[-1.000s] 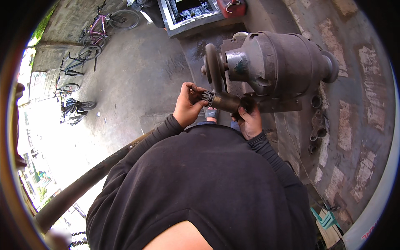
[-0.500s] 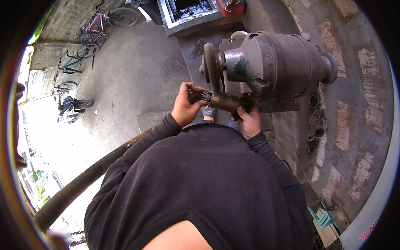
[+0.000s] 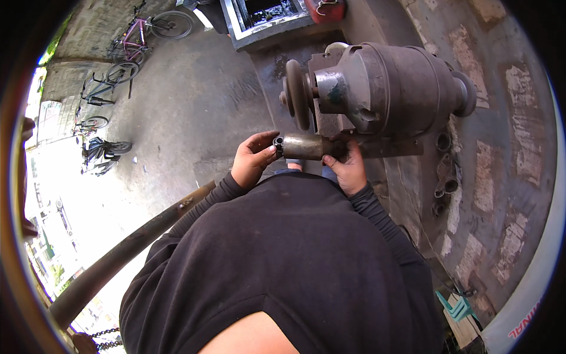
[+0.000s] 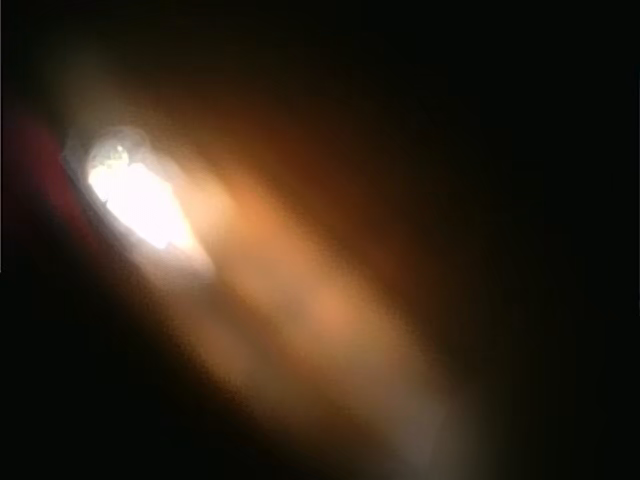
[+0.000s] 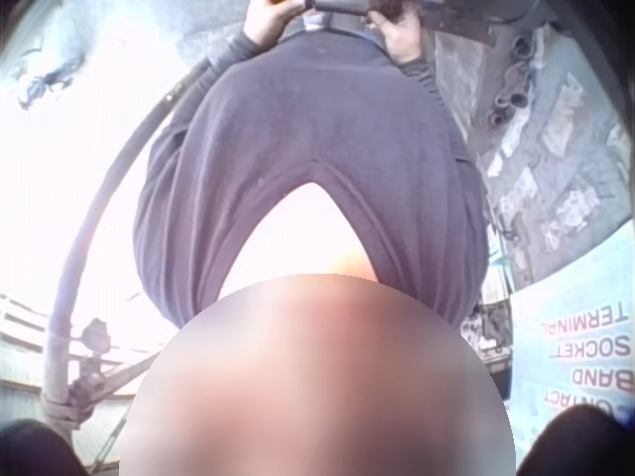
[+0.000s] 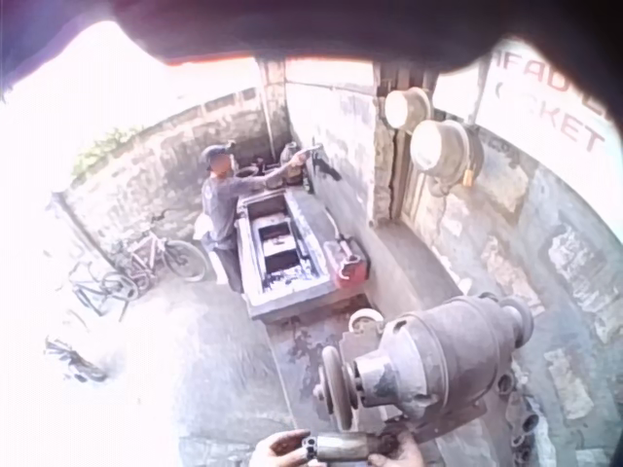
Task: The person disassembles a mechanical housing on a workbench, removes internal components, and then uses a bench grinder to clean the exterior of a cylindrical part. The person handles various metal parts and tools throughout the process.
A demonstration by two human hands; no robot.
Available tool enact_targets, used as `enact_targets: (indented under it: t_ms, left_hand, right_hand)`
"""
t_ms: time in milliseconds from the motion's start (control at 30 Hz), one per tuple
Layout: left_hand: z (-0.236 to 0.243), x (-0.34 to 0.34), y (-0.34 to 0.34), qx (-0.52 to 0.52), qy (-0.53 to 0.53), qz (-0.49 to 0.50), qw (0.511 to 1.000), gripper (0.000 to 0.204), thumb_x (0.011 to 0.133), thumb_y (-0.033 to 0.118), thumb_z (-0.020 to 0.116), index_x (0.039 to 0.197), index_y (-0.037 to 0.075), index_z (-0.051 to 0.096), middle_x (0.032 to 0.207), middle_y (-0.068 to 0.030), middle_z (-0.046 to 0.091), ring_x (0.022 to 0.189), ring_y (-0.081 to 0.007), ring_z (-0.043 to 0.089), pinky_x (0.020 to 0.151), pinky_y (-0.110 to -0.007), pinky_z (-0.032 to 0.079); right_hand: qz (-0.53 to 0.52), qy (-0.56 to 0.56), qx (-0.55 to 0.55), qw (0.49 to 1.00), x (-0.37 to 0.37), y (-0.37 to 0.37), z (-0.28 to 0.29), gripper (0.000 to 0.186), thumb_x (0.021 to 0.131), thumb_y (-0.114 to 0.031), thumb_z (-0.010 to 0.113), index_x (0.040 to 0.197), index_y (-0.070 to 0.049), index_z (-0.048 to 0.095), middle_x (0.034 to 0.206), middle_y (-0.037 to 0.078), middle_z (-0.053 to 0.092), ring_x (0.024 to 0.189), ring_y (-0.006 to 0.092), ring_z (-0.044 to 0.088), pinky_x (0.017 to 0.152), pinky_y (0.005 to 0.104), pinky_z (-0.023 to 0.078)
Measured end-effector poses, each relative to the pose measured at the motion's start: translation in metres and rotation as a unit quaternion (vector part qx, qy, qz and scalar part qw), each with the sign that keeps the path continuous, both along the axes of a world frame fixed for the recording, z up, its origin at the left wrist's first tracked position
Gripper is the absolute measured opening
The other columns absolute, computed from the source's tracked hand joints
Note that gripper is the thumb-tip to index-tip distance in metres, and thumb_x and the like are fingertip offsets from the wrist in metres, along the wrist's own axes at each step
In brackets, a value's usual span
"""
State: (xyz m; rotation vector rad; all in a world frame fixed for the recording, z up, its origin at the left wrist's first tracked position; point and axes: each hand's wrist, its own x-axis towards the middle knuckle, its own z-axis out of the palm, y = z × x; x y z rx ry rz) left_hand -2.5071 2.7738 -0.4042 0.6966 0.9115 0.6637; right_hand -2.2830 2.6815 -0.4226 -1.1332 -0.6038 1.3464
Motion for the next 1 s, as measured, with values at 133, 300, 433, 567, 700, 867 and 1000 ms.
enact_targets:
  t_ms: [133, 300, 433, 567, 700, 867, 1000]
  left_hand:
    - [-0.001, 0.0, -0.001, -0.134, -0.021, 0.019, 0.991, 0.036, 0.089, 0.002, 0.06, 0.123, -0.005, 0.052, 0.11, -0.0126, 0.062, 0.1, -0.018, 0.061, 0.087, -0.032, 0.052]
    - [-0.027, 0.0, -0.015, -0.184, -0.056, 0.032, 0.981, 0.031, 0.092, 0.001, 0.056, 0.123, -0.004, 0.052, 0.109, -0.0119, 0.061, 0.092, -0.0169, 0.063, 0.077, -0.031, 0.054]
    - [-0.012, 0.004, -0.011, -0.24, -0.051, 0.023, 0.969, 0.028, 0.094, 0.006, 0.054, 0.12, -0.003, 0.051, 0.105, -0.0104, 0.061, 0.085, -0.018, 0.063, 0.073, -0.03, 0.054]
    - [-0.011, 0.006, -0.006, -0.246, -0.036, 0.014, 0.969, 0.026, 0.094, 0.009, 0.055, 0.116, -0.004, 0.049, 0.1, -0.011, 0.061, 0.078, -0.0181, 0.063, 0.069, -0.031, 0.054]
    - [-0.016, 0.006, 0.002, -0.234, -0.049, 0.022, 0.971, 0.027, 0.094, 0.012, 0.056, 0.114, -0.005, 0.048, 0.094, -0.0122, 0.061, 0.067, -0.0184, 0.062, 0.063, -0.033, 0.053]
    - [-0.002, 0.007, 0.007, -0.192, -0.005, 0.016, 0.981, 0.024, 0.096, 0.016, 0.051, 0.109, -0.003, 0.05, 0.089, -0.0096, 0.059, 0.068, -0.0166, 0.058, 0.062, -0.032, 0.049]
    - [0.002, 0.005, 0.008, -0.212, -0.013, 0.032, 0.977, 0.021, 0.097, 0.021, 0.048, 0.101, 0.001, 0.053, 0.087, -0.0063, 0.057, 0.066, -0.0142, 0.053, 0.059, -0.029, 0.044]
  right_hand:
    - [0.025, -0.052, 0.001, 0.998, 0.005, -0.005, -0.006, 0.042, 0.081, 0.005, 0.068, 0.117, -0.007, 0.049, 0.11, 0.003, 0.055, 0.096, 0.0111, 0.055, 0.086, 0.026, 0.046]
    - [0.034, -0.134, 0.01, 0.99, 0.006, -0.008, -0.007, 0.044, 0.08, 0.004, 0.07, 0.119, -0.006, 0.05, 0.112, 0.003, 0.054, 0.106, 0.0114, 0.051, 0.092, 0.0264, 0.041]
    - [0.029, -0.137, 0.006, 0.99, 0.006, -0.008, -0.01, 0.046, 0.083, -0.004, 0.071, 0.123, -0.005, 0.048, 0.114, 0.004, 0.053, 0.107, 0.0124, 0.05, 0.094, 0.0272, 0.04]
    - [0.026, -0.124, -0.029, 0.992, 0.005, 0.001, 0.001, 0.048, 0.087, -0.011, 0.069, 0.127, -0.005, 0.044, 0.111, 0.006, 0.053, 0.098, 0.0118, 0.052, 0.086, 0.0254, 0.044]
    - [0.043, -0.03, -0.074, 0.996, 0.004, 0.007, 0.009, 0.042, 0.091, -0.019, 0.064, 0.125, -0.006, 0.043, 0.101, 0.005, 0.054, 0.078, 0.0102, 0.054, 0.064, 0.0238, 0.045]
    - [0.022, 0.041, -0.094, 0.994, -0.002, 0.02, 0.012, 0.032, 0.095, -0.026, 0.058, 0.117, -0.008, 0.045, 0.091, 0.005, 0.054, 0.061, 0.0112, 0.054, 0.048, 0.0248, 0.041]
    - [0.0, 0.058, -0.135, 0.989, -0.01, 0.028, 0.015, 0.025, 0.096, -0.028, 0.055, 0.112, -0.01, 0.047, 0.086, 0.004, 0.054, 0.051, 0.0111, 0.051, 0.041, 0.0247, 0.037]
